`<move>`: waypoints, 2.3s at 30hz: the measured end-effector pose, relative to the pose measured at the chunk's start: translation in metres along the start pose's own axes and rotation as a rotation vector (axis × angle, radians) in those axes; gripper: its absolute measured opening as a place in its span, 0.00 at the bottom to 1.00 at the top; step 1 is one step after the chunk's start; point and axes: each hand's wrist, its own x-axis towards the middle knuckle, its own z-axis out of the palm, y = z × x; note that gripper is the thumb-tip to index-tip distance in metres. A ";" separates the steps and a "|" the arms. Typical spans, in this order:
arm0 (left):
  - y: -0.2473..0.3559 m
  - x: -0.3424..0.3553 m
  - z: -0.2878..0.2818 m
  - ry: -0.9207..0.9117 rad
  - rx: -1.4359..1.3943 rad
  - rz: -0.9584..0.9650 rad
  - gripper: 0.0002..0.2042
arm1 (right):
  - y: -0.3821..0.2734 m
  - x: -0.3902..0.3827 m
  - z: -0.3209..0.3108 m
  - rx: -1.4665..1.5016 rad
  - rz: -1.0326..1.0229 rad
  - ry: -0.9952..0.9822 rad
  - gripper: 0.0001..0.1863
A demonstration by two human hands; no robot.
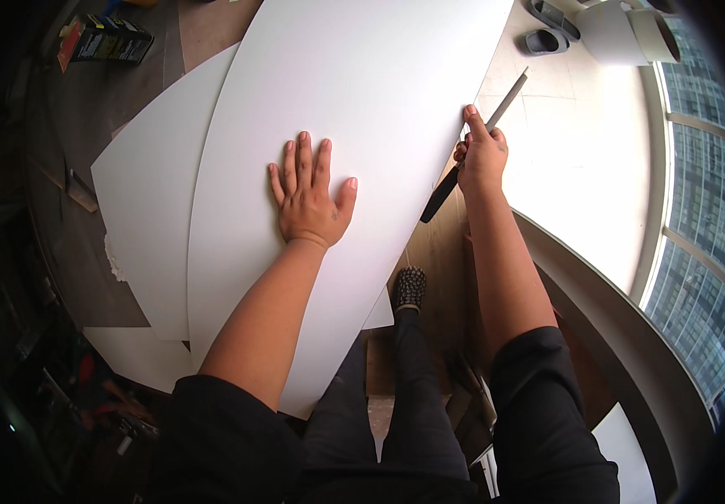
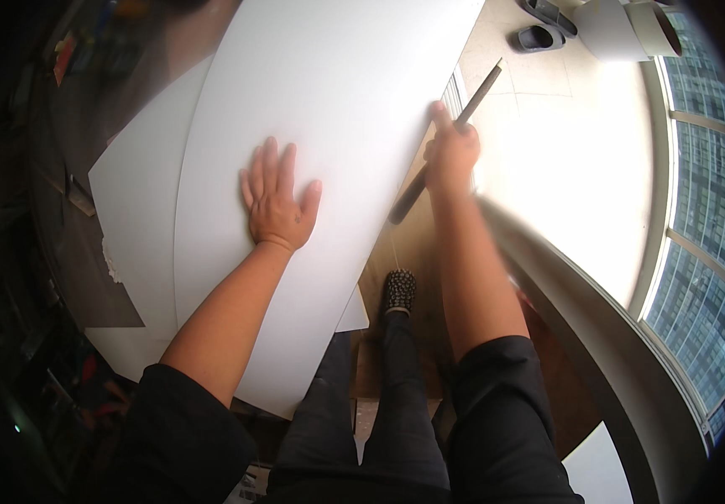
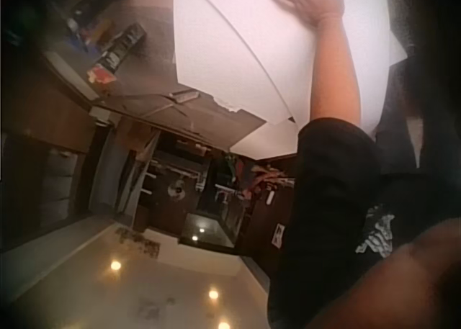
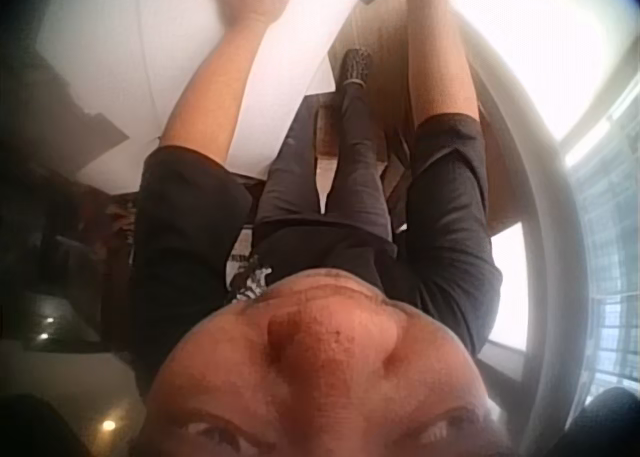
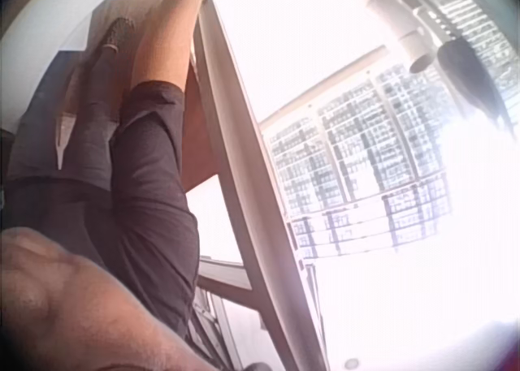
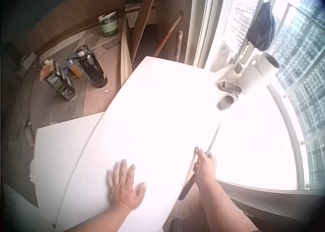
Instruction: The person picks up a large white panel and places it on a work surface. They then use a utility knife to score and cut the panel along a straight line, repeating the cutting motion several times to complete the cut.
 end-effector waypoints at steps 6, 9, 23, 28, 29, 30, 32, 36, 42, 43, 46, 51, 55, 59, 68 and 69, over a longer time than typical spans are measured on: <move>0.000 0.000 -0.002 -0.008 0.002 -0.003 0.33 | -0.042 0.067 0.020 0.017 -0.032 0.008 0.18; 0.001 0.001 -0.003 -0.009 0.002 -0.003 0.33 | -0.058 0.082 0.023 -0.039 -0.174 -0.035 0.16; 0.002 0.003 -0.004 -0.032 -0.017 -0.014 0.33 | -0.059 0.088 0.022 -0.479 -0.404 -0.218 0.29; -0.001 0.001 -0.003 -0.026 -0.004 -0.016 0.34 | -0.049 0.025 0.024 -0.484 -0.308 -0.196 0.30; 0.000 0.001 -0.003 -0.029 -0.004 -0.014 0.34 | -0.046 0.019 0.020 -0.538 -0.265 -0.181 0.30; 0.001 0.001 -0.002 -0.021 -0.004 -0.006 0.34 | -0.037 0.019 0.015 -0.673 -0.327 -0.172 0.30; 0.001 0.001 -0.002 -0.011 -0.001 0.005 0.34 | -0.023 0.005 0.005 -0.688 -0.338 -0.224 0.33; 0.002 0.000 -0.003 -0.006 -0.012 0.009 0.34 | 0.011 -0.040 -0.008 -0.779 -0.541 -0.254 0.35; 0.002 -0.002 0.000 -0.003 -0.015 0.004 0.33 | 0.058 -0.095 -0.039 -0.814 -0.727 -0.449 0.40; 0.002 -0.003 0.001 -0.006 -0.011 0.001 0.33 | 0.064 -0.105 -0.046 -0.827 -0.709 -0.473 0.41; 0.002 -0.004 0.001 -0.003 -0.005 -0.004 0.33 | 0.082 -0.138 -0.063 -0.842 -0.691 -0.512 0.51; 0.003 -0.006 0.003 0.032 -0.008 0.009 0.32 | 0.109 -0.198 -0.114 -0.870 -0.540 -0.570 0.45; 0.001 -0.008 0.004 0.059 -0.014 0.021 0.32 | 0.113 -0.209 -0.158 -0.805 -0.197 -0.552 0.26; -0.001 -0.011 0.009 0.102 -0.020 0.042 0.32 | 0.110 -0.213 -0.173 -0.729 -0.174 -0.529 0.21; -0.002 -0.013 0.020 0.109 0.024 0.036 0.33 | 0.138 -0.217 -0.183 -0.645 -0.130 -0.492 0.18; -0.004 -0.014 0.022 0.138 0.017 0.063 0.33 | 0.142 -0.220 -0.186 -0.701 -0.175 -0.499 0.18</move>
